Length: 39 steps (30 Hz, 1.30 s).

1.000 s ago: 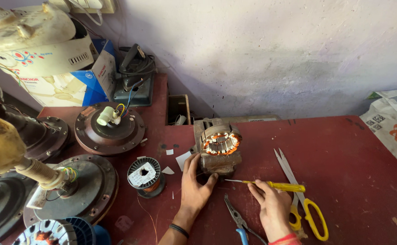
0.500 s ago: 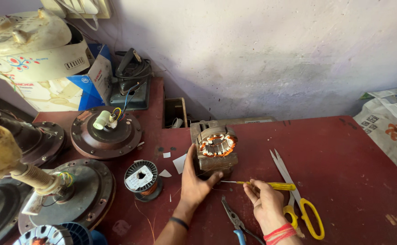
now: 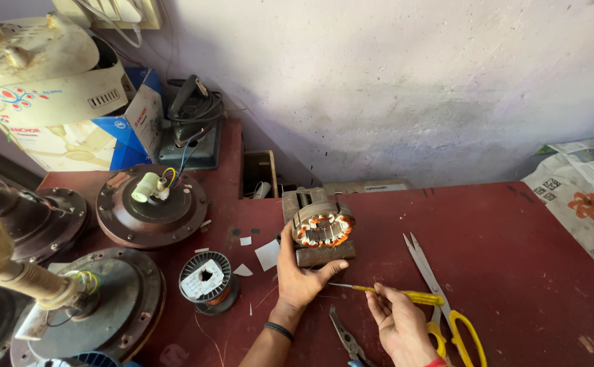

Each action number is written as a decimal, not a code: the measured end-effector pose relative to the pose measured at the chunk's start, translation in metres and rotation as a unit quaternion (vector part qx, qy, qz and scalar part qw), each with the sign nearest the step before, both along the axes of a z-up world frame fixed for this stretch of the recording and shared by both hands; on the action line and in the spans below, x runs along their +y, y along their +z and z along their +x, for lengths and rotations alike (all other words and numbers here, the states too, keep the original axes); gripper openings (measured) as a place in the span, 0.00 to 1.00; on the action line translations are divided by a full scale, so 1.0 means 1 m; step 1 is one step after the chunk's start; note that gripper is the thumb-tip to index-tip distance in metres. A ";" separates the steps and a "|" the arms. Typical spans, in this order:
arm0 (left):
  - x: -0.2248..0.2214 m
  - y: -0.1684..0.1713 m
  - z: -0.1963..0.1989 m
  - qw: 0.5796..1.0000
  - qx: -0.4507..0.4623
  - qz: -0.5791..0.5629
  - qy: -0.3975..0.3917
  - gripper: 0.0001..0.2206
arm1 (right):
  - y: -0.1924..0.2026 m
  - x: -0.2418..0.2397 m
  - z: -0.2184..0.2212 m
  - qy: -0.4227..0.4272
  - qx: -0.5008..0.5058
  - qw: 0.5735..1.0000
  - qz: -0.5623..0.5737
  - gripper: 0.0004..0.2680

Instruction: The person repairs an electrical motor stator by inserting white insulating paper into the copper windings and adjusting them with a screwdriver and pliers. The person secures the stator in a bench vise and manipulates the windings to ensure proper alignment.

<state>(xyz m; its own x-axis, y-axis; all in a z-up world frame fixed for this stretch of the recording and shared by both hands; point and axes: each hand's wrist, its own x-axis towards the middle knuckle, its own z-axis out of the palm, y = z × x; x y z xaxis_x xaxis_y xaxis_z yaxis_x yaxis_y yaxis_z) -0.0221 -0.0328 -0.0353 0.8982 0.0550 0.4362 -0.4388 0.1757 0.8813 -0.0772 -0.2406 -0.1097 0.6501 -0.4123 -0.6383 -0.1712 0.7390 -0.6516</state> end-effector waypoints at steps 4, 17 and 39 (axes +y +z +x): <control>0.002 0.001 0.005 0.999 0.028 0.015 -0.004 0.40 | -0.002 0.000 0.002 0.004 0.000 1.000 -0.012 0.03; 0.013 0.002 0.015 0.995 0.043 -0.051 -0.078 0.34 | 0.007 0.011 0.002 0.018 -0.003 1.000 0.012 0.04; 0.015 0.006 0.003 0.991 0.090 -0.037 -0.093 0.36 | 0.081 0.011 -0.003 0.315 0.176 0.756 -0.545 0.14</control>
<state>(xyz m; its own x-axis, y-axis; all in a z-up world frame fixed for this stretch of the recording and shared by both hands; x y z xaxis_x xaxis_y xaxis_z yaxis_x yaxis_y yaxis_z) -0.0196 -0.0177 -0.0291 0.9586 -0.0932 0.2691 -0.2296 0.3063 0.9238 -0.0805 -0.2292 -0.0289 0.8064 -0.4968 -0.3209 -0.5696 -0.5064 -0.6474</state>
